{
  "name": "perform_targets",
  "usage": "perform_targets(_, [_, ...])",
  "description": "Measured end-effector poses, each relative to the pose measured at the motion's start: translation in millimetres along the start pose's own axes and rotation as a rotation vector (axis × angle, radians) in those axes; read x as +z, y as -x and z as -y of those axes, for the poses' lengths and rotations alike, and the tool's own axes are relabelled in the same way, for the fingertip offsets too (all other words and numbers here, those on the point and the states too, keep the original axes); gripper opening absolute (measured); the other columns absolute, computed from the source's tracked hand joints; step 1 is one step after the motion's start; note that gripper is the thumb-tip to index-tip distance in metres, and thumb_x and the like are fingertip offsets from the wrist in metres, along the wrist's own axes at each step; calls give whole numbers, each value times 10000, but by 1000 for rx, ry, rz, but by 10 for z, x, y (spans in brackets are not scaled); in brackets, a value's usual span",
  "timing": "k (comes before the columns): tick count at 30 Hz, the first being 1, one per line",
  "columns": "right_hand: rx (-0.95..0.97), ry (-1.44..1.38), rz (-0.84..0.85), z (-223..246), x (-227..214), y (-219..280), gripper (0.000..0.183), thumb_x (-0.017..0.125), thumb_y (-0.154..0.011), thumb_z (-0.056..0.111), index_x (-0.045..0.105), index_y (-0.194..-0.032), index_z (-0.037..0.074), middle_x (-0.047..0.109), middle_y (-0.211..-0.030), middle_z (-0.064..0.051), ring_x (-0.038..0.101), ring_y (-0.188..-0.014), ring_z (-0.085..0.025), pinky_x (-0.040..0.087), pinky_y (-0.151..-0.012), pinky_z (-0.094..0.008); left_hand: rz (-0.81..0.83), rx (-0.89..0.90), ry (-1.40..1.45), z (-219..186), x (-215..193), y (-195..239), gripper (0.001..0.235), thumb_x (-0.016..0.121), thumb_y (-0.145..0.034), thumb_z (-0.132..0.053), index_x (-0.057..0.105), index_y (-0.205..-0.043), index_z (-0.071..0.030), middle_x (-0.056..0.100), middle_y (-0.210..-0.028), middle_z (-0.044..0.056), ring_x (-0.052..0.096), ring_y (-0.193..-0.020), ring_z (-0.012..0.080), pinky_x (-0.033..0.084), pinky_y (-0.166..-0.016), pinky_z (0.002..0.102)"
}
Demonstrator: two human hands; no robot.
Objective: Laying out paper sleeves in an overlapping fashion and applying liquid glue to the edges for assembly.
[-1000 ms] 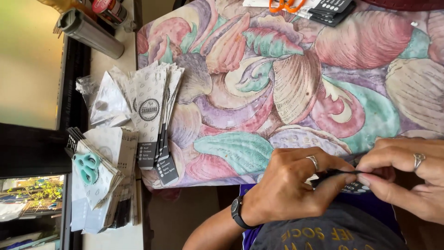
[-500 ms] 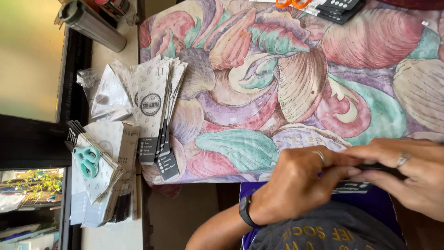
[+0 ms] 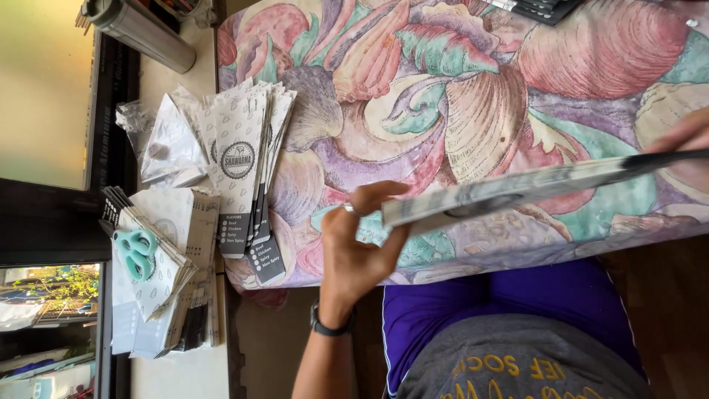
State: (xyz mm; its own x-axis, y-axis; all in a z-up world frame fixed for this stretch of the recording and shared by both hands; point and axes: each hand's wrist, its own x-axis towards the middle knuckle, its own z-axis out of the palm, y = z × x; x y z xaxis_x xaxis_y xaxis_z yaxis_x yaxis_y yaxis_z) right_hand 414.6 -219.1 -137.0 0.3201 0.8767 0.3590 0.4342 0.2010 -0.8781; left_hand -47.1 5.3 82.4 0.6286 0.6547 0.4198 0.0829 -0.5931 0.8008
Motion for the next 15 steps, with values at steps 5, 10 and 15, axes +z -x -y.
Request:
perform_targets(5, [17, 62, 28, 1738, 1048, -573, 334, 659, -825, -222, 626, -1151, -161, 636, -1229, -271, 706, -1077, -317, 587, -1073, -362, -48, -41, 130, 433, 242, 137, 329, 668, -926, -148, 586, -1243, -118, 764, -1012, -2, 739, -967, 185, 540, -961, 373])
perform_targets(10, [-69, 241, 82, 1694, 1148, -585, 608, 752, -805, 23, 567, -1376, -74, 644, -1350, -173, 627, -1274, -264, 462, -1161, -346, -86, -114, 228, 627, 550, 176, 327, 668, -904, -111, 582, -1220, -104, 709, -1126, 47, 689, -963, 176, 524, -913, 358])
perform_targets(15, [-36, 211, 163, 1515, 1033, -548, 547, 743, -807, 97, 596, -1323, -7, 695, -1267, -122, 672, -1215, -225, 502, -1135, -338, -38, -218, 289, 747, 524, 93, 220, 690, -967, -67, 656, -1184, -71, 709, -1190, 63, 713, -989, 183, 599, -817, 283])
